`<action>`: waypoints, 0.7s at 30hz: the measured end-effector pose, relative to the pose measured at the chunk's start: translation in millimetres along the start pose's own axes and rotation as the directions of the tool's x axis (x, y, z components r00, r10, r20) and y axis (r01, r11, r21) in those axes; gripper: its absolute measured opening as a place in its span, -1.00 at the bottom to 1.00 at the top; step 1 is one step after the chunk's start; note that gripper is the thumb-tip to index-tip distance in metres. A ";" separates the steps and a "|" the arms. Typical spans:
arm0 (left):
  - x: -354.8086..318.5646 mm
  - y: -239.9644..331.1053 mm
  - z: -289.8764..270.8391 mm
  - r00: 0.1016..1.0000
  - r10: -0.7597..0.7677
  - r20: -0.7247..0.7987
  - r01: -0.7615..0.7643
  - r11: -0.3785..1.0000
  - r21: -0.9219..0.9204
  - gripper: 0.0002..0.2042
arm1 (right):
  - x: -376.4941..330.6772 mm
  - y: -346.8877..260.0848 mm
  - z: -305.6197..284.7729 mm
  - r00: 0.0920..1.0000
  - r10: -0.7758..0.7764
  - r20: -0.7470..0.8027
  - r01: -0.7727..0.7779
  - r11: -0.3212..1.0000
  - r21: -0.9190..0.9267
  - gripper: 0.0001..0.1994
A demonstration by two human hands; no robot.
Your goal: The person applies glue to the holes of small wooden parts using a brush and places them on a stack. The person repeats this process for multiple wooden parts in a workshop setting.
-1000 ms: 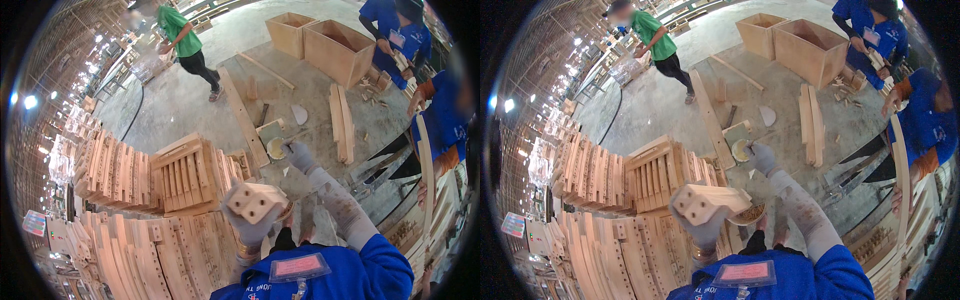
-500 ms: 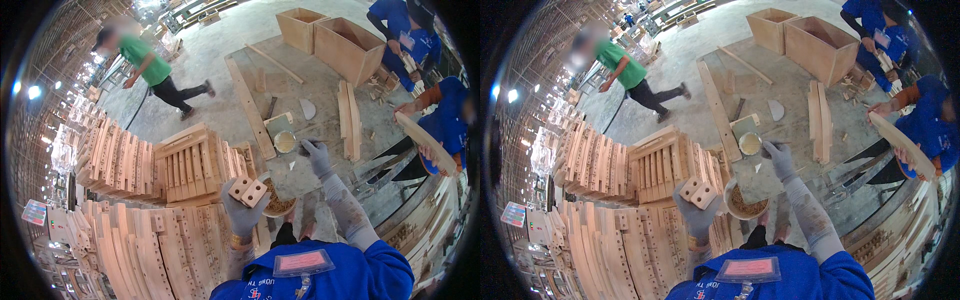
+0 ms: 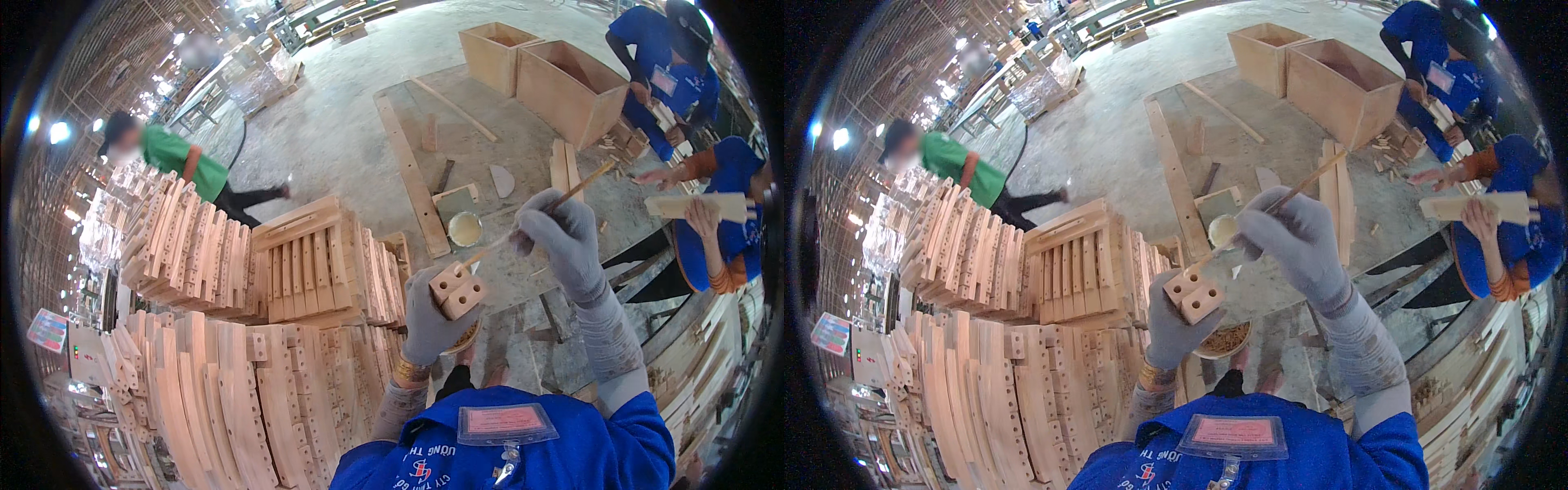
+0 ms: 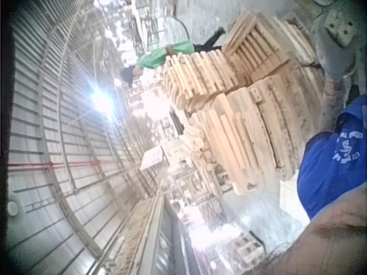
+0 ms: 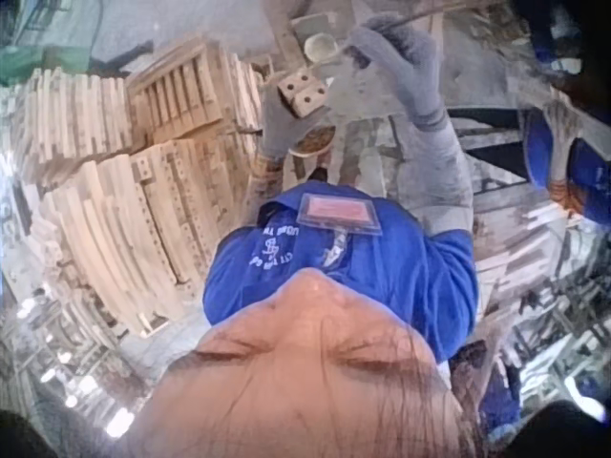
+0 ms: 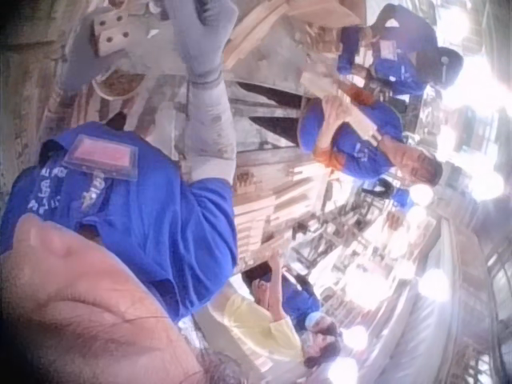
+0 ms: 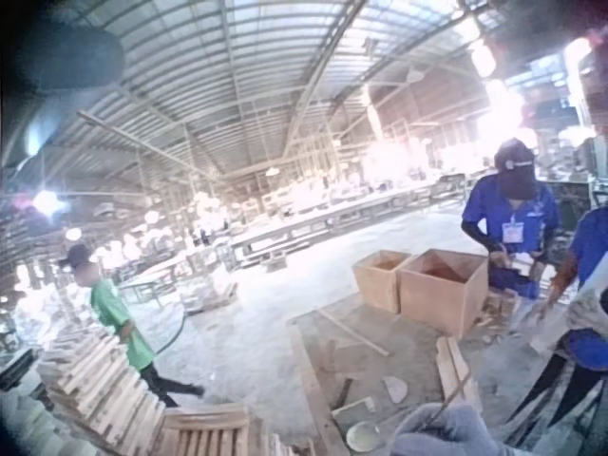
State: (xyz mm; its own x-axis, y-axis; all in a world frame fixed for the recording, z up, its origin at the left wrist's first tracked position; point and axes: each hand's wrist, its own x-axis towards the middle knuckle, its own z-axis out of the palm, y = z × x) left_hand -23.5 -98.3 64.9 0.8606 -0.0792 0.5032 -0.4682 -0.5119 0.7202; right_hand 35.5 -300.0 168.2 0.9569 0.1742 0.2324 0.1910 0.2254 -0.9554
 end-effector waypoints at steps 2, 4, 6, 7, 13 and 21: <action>-1.8 3.4 4.1 1.000 -0.012 0.003 0.012 1.000 -0.027 -0.24 | -8.1 -20.5 4.4 0.996 -0.012 0.084 0.022 0.992 -0.121 -0.89; 1.9 10.4 8.2 1.000 0.021 0.011 -0.021 1.000 0.006 -0.24 | -13.3 -34.0 2.3 0.983 -0.116 0.142 0.151 0.953 -0.264 -0.91; 5.8 18.0 8.7 0.996 0.083 0.017 -0.085 0.990 0.112 -0.26 | -16.7 -41.2 1.2 0.965 -0.181 0.190 0.239 0.904 -0.353 -0.91; 6.4 19.0 9.4 0.995 0.098 0.016 -0.099 0.990 0.102 -0.26 | -17.8 -43.1 1.0 0.959 -0.200 0.203 0.265 0.889 -0.375 -0.91; 7.6 25.1 13.0 0.992 0.125 0.030 -0.127 0.988 0.092 -0.28 | -23.3 -48.2 -0.8 0.910 -0.304 0.282 0.409 0.772 -0.487 -0.89; 8.5 27.5 11.8 0.994 0.065 0.091 -0.067 0.998 0.018 -0.28 | -26.3 -49.2 1.8 0.890 -0.344 0.300 0.453 0.745 -0.490 -0.89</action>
State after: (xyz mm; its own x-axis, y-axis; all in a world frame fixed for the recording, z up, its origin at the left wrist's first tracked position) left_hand -26.7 -123.1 83.4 0.8427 -0.1896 0.5039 -0.5215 -0.5206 0.6761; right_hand 0.6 -313.9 209.4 0.7200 0.3652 0.5902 0.6831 -0.2224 -0.6957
